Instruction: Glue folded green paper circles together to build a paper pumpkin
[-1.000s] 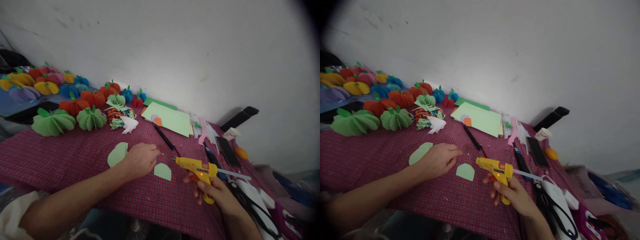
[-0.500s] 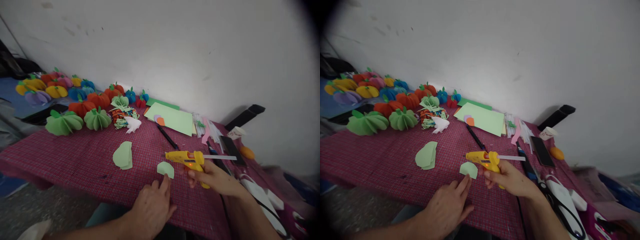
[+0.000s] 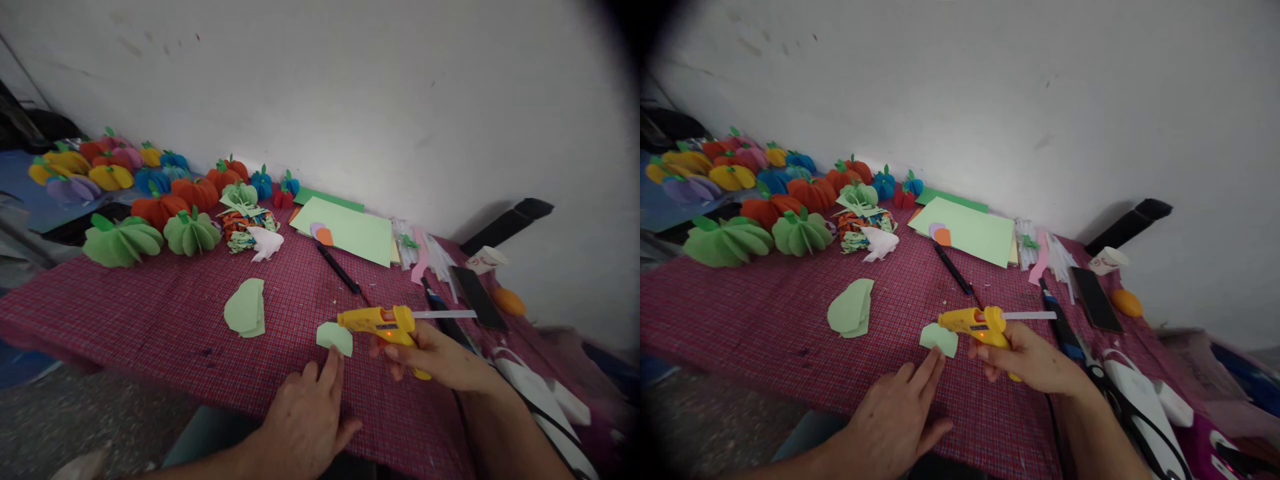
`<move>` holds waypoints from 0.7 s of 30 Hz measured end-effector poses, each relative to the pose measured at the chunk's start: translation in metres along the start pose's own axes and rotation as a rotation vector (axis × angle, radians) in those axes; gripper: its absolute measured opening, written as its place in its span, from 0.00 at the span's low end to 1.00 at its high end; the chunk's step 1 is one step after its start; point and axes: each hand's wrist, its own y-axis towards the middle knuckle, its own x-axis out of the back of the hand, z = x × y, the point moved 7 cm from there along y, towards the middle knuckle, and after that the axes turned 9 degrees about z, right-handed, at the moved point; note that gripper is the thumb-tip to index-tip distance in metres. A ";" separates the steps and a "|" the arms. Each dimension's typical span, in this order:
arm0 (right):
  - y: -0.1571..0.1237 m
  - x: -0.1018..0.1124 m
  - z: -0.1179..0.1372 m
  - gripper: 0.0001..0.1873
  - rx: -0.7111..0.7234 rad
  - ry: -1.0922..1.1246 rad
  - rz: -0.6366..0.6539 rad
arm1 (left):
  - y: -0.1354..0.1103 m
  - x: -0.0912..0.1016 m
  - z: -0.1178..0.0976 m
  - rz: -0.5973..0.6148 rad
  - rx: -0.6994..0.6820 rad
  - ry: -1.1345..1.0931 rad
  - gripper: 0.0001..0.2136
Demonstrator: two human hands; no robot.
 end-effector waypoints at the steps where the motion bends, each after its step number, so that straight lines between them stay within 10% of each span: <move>1: 0.000 0.000 -0.001 0.16 -0.005 -0.002 0.003 | 0.000 0.000 0.000 -0.002 -0.004 -0.005 0.32; 21: 0.001 0.000 -0.017 0.19 -0.095 -0.103 -0.025 | -0.004 -0.006 -0.001 -0.009 -0.047 -0.054 0.36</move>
